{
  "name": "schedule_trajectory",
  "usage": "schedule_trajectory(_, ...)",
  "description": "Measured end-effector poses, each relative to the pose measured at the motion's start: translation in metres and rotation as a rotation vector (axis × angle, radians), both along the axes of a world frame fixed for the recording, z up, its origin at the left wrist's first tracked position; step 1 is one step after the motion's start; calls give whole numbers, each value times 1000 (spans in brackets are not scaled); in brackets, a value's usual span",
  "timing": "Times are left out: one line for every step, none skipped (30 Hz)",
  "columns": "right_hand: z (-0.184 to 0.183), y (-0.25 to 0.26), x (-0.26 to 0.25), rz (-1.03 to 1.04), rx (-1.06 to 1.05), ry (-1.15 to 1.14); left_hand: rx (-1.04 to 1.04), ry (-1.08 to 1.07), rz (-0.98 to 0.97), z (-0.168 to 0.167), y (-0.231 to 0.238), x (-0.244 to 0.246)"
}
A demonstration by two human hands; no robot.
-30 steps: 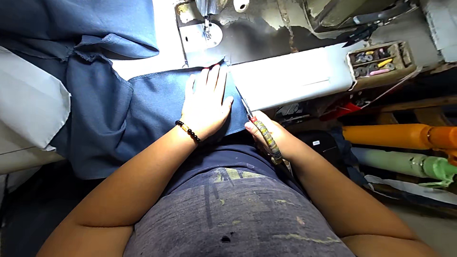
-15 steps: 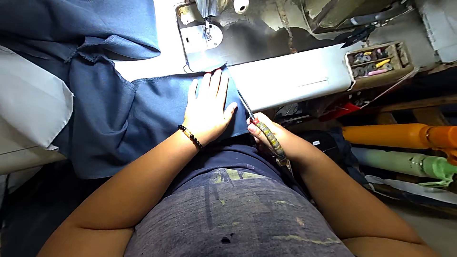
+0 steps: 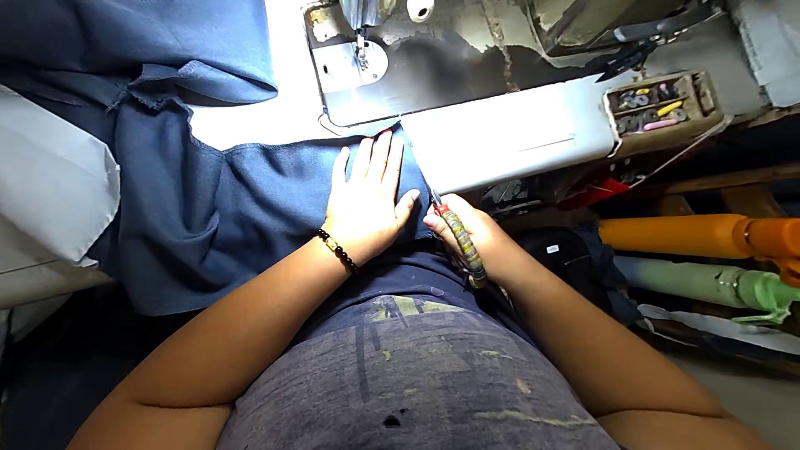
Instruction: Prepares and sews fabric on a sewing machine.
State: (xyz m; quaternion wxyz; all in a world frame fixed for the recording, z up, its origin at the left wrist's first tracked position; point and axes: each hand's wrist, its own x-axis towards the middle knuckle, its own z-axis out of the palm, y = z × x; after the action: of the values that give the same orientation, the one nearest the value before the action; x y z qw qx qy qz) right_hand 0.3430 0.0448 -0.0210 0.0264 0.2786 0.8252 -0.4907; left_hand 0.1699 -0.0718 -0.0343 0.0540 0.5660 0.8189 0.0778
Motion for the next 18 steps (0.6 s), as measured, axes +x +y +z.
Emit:
schedule_trajectory(0, 2, 0, 7, -43, 1, 1, 5, 1, 0, 0, 0)
schedule_trajectory(0, 5, 1, 24, -90, -3, -5, 5, 1, 1, -1, 0)
schedule_trajectory(0, 8, 1, 48, -130, -19, -11, 3, 0, 2, -1, 1)
schedule_trajectory(1, 10, 1, 64, -160, -40, -19, -3, -1, 2, -3, 3)
schedule_trajectory(2, 10, -1, 71, -174, -53, -22, -2, -6, 2, -4, 5)
schedule_trajectory(3, 9, -2, 71, -168, -62, -15, 4, -13, 2, -5, 7)
schedule_trajectory(4, 8, -4, 67, -154, -71, -15, 7, -19, 2, -5, 9)
schedule_trajectory(4, 7, -6, 57, -145, -75, -15, 6, -23, 2, -6, 10)
schedule_trajectory(3, 6, -7, 49, -132, -74, -11, 2, -25, 2, -6, 11)
schedule_trajectory(3, 5, -8, 36, -130, -77, -4, -2, -22, 3, -7, 12)
schedule_trajectory(2, 3, -9, 17, -131, -79, -1, -2, -20, 3, -7, 12)
schedule_trajectory(2, 1, -9, 3, -130, -76, 2, 0, -19, 3, -8, 12)
schedule_trajectory(1, 0, -10, -10, -127, -67, -1, 4, -20, 3, -8, 12)
schedule_trajectory(-1, -1, -9, -23, -113, -51, -6, 8, -23, 3, -8, 12)
schedule_trajectory(-2, -2, -9, -31, -93, -31, -9, 11, -26, 2, -8, 12)
schedule_trajectory(-3, -3, -9, -31, -70, -12, -13, 17, -28, 2, -8, 11)
schedule_trajectory(-2, -4, -9, -30, -55, -2, -14, 19, -29, 1, -8, 11)
schedule_trajectory(-2, -4, -9, -32, -44, 2, -11, 19, -30, 1, -8, 11)
